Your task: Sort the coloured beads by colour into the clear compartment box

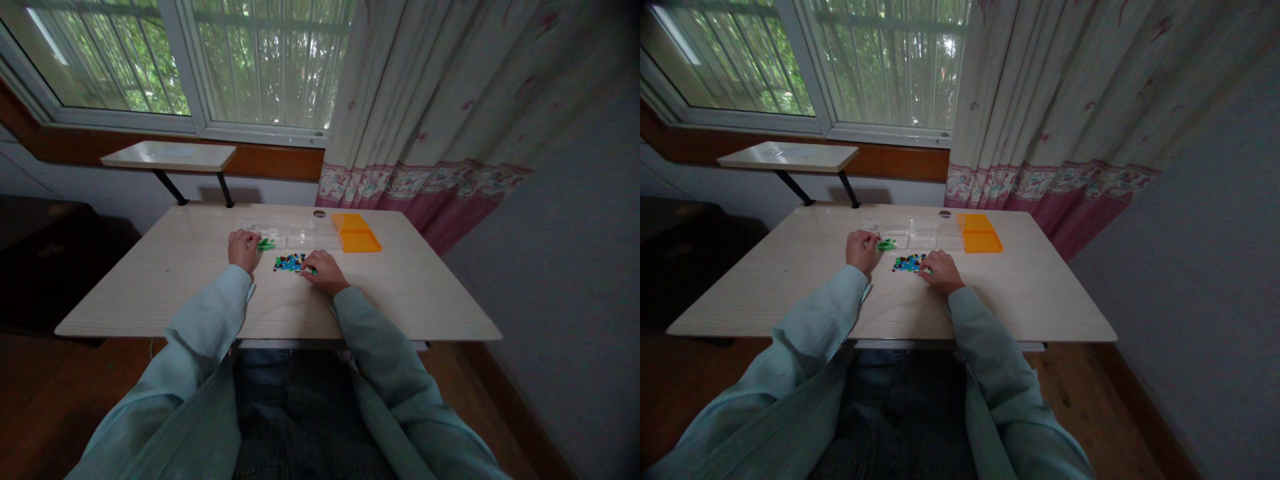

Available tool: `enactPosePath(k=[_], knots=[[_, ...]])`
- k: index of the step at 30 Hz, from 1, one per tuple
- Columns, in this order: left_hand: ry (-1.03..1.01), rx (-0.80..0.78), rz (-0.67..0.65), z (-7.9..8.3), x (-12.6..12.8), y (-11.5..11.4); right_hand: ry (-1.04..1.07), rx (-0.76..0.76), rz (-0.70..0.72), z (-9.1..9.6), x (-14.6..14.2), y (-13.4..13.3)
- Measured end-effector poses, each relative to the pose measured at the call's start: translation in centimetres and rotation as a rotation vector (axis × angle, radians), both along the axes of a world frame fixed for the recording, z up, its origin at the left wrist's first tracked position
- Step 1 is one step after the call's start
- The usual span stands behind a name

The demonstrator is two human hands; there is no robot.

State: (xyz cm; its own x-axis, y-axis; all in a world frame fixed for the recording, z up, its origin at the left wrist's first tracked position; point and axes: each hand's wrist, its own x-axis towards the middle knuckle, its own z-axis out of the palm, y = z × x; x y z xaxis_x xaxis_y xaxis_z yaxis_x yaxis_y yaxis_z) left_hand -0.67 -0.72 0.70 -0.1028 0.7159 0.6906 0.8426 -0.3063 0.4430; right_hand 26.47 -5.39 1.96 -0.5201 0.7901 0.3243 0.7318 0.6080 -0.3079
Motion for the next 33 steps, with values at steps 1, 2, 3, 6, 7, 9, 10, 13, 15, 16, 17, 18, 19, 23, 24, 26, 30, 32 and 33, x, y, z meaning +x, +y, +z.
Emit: enactPosePath(k=[1, 2, 3, 6, 7, 9, 10, 13, 15, 16, 17, 18, 19, 23, 24, 26, 30, 32, 33], knots=[[0.001, -0.005, -0.004, 0.00, 0.01, 0.02, 0.000, 0.002, -0.002, 0.00, 0.02, 0.00], [0.000, -0.008, -0.007, -0.01, 0.01, 0.05, 0.001, 0.006, -0.006, 0.00, 0.04, -0.01], [-0.002, -0.010, -0.010, 0.00, 0.03, 0.07, 0.002, 0.011, -0.013, 0.00, 0.06, -0.01], [-0.009, -0.006, -0.013, 0.03, 0.05, 0.14, 0.003, 0.019, -0.038, 0.04, 0.11, -0.04], [-0.010, -0.005, -0.014, 0.03, 0.05, 0.16, 0.003, 0.019, -0.046, 0.06, 0.11, -0.04], [-0.010, -0.010, -0.018, 0.03, 0.05, 0.16, 0.001, 0.019, -0.061, 0.08, 0.10, -0.02], [-0.011, -0.013, -0.020, 0.02, 0.05, 0.16, -0.003, 0.018, -0.068, 0.08, 0.08, 0.01], [-0.019, -0.006, -0.028, -0.06, 0.05, 0.14, -0.018, 0.019, -0.090, 0.04, 0.04, 0.16], [-0.022, 0.003, -0.031, -0.13, 0.05, 0.15, -0.025, 0.026, -0.101, 0.02, 0.04, 0.27], [-0.021, 0.006, -0.030, -0.15, 0.05, 0.17, -0.027, 0.029, -0.107, 0.01, 0.05, 0.32], [-0.021, 0.006, -0.027, -0.18, 0.04, 0.19, -0.030, 0.032, -0.114, 0.02, 0.06, 0.35], [-0.019, 0.004, -0.024, -0.20, 0.04, 0.22, -0.033, 0.035, -0.126, 0.03, 0.09, 0.37], [-0.018, 0.002, -0.021, -0.22, 0.03, 0.25, -0.034, 0.038, -0.143, 0.06, 0.12, 0.38], [-0.018, -0.004, -0.025, -0.27, 0.00, 0.32, -0.017, 0.053, -0.182, 0.18, 0.16, 0.27], [-0.019, -0.006, -0.028, -0.27, 0.00, 0.32, -0.010, 0.055, -0.168, 0.21, 0.13, 0.21], [-0.020, -0.009, -0.032, -0.24, 0.00, 0.30, -0.001, 0.055, -0.125, 0.26, 0.05, 0.05], [-0.019, -0.019, -0.044, -0.12, 0.01, 0.20, -0.017, 0.039, -0.079, 0.37, -0.03, -0.20], [-0.018, -0.029, -0.051, -0.10, 0.01, 0.18, -0.024, 0.029, -0.079, 0.38, 0.05, -0.20], [-0.018, -0.033, -0.051, -0.12, 0.00, 0.19, -0.028, 0.025, -0.080, 0.36, 0.10, -0.16]])
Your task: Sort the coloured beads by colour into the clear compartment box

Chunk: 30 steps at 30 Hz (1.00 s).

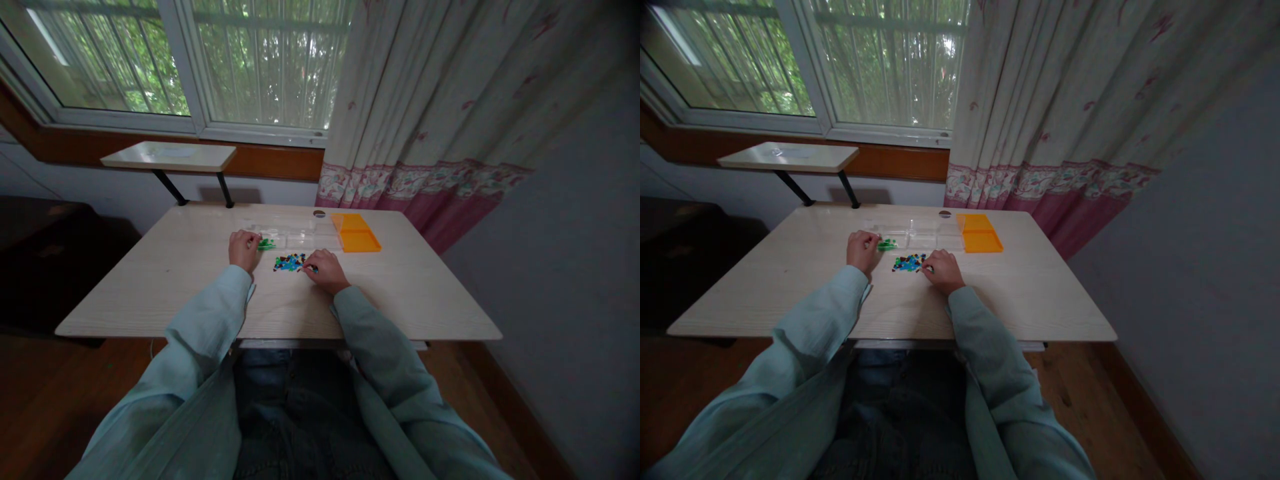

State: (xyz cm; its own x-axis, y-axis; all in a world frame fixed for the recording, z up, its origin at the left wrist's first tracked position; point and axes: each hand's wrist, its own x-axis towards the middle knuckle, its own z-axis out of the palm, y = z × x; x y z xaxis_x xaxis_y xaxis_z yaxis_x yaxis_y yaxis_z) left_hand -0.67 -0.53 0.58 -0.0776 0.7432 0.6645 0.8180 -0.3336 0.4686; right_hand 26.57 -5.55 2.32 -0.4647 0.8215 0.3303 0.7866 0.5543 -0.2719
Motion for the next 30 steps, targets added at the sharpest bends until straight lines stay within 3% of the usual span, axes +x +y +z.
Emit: enactPosePath(k=[30], knots=[[0.000, -0.037, 0.025, -0.74, -0.18, 0.30, -0.062, -0.024, -0.021, -0.05, -0.01, 0.19]])
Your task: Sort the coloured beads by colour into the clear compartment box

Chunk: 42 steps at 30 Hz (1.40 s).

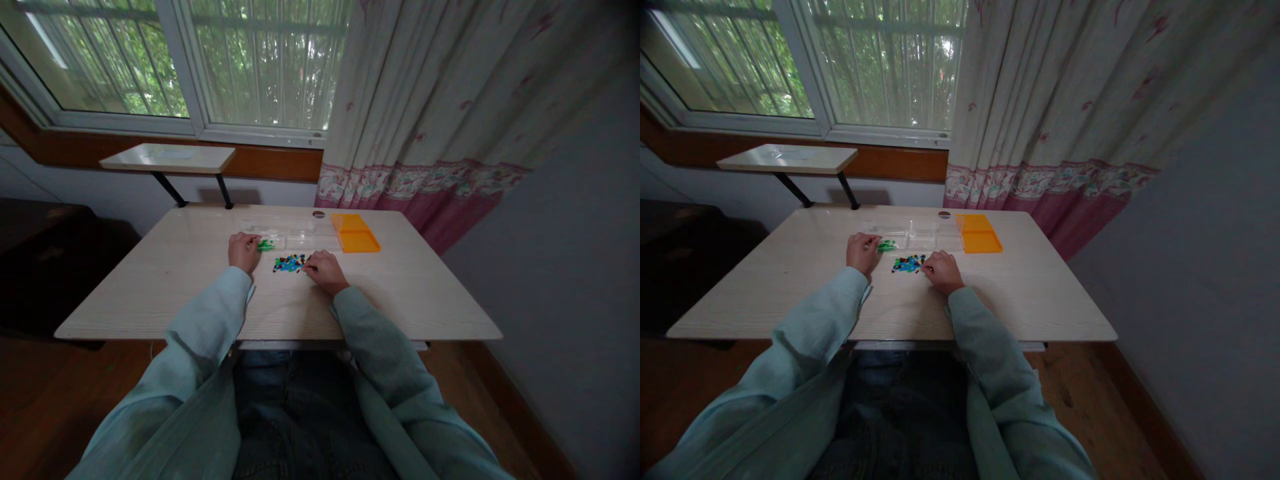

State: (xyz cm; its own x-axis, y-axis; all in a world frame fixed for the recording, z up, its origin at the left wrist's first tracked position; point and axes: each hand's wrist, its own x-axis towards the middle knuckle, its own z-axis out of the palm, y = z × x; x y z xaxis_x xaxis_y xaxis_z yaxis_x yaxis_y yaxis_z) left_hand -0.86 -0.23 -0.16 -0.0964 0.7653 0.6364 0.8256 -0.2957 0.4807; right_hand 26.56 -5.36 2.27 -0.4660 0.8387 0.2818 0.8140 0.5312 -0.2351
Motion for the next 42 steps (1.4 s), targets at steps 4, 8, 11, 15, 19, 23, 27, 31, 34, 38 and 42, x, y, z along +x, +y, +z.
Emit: enactPosePath(k=[4, 8, 11, 15, 19, 23, 27, 31, 34, 38, 42], knots=[[0.007, -0.002, -0.014, 0.1, 0.0, 0.0, 0.002, -0.007, -0.007, -0.1, 0.0, 0.1], [0.015, -0.001, -0.023, 0.3, 0.1, -0.3, 0.022, -0.006, -0.004, -0.4, 0.0, 0.3], [0.046, 0.024, -0.043, 0.4, 0.4, -0.5, 0.055, -0.015, -0.006, -0.6, -0.1, 0.5], [0.102, 0.046, -0.105, 0.6, 1.0, -1.0, 0.125, -0.025, -0.022, -0.9, 0.0, 0.7], [0.150, 0.045, -0.186, 0.9, 2.2, -1.6, 0.232, -0.003, -0.018, -1.2, 0.0, 1.0], [0.194, 0.034, -0.361, 1.6, 4.3, -2.8, 0.498, -0.005, -0.020, -1.4, -0.4, 1.2], [0.288, 0.016, -0.512, 2.4, 6.6, -4.4, 0.722, -0.099, -0.020, -1.5, -0.9, 1.3], [0.322, 0.028, -0.537, 2.6, 7.7, -4.9, 0.844, -0.188, 0.013, -1.7, -1.2, 1.4], [0.327, 0.056, -0.516, 2.3, 7.6, -4.7, 0.883, -0.274, 0.040, -1.7, -1.3, 1.3], [0.329, 0.086, -0.517, 2.1, 7.3, -4.4, 0.858, -0.298, 0.062, -1.7, -1.2, 1.2], [0.321, 0.074, -0.526, 2.2, 7.3, -4.4, 0.808, -0.271, 0.077, -1.5, -1.1, 1.1]])
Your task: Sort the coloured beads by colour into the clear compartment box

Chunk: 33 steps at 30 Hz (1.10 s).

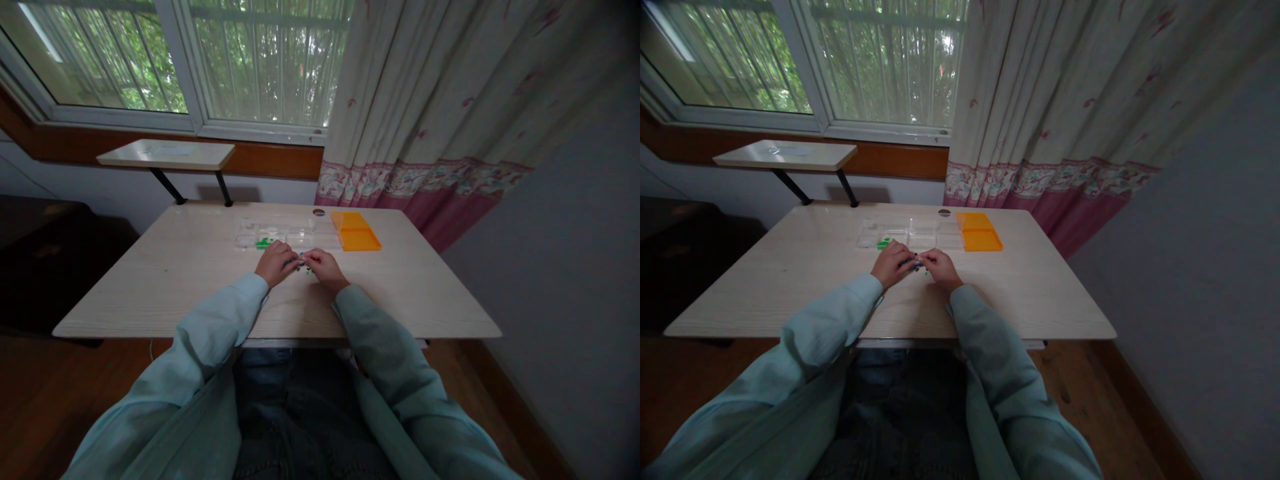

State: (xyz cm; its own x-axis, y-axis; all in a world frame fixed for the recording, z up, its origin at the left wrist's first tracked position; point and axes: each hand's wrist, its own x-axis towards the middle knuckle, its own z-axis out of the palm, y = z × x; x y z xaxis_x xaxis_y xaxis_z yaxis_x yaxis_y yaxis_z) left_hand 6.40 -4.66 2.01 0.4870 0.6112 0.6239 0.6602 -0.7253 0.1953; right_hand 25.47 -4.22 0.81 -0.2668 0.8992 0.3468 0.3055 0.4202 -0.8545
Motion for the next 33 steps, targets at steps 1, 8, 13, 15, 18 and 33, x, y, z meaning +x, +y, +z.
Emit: enactPosePath(k=[1, 8, 13, 15, 18, 33], knots=[[0.001, -0.007, 0.001, 0.0, 0.0, 0.0, -0.012, 0.007, 0.004, 0.1, 0.0, 0.0], [-0.028, -0.074, 0.033, -0.1, -0.3, 0.2, -0.092, 0.069, 0.007, 0.5, 0.0, -0.2], [-0.146, -0.085, 0.119, -0.2, -1.3, 1.0, -0.185, 0.165, -0.052, 0.2, -0.1, -0.2], [-0.219, -0.078, 0.190, -0.3, -2.0, 1.5, -0.304, 0.251, -0.041, 0.1, -0.1, -0.3], [-0.297, -0.067, 0.309, -0.7, -3.2, 2.3, -0.491, 0.363, 0.009, -0.1, -0.3, -0.6], [-0.403, -0.088, 0.404, -1.3, -4.7, 3.4, -0.744, 0.369, -0.049, 0.2, -0.6, -1.4]])
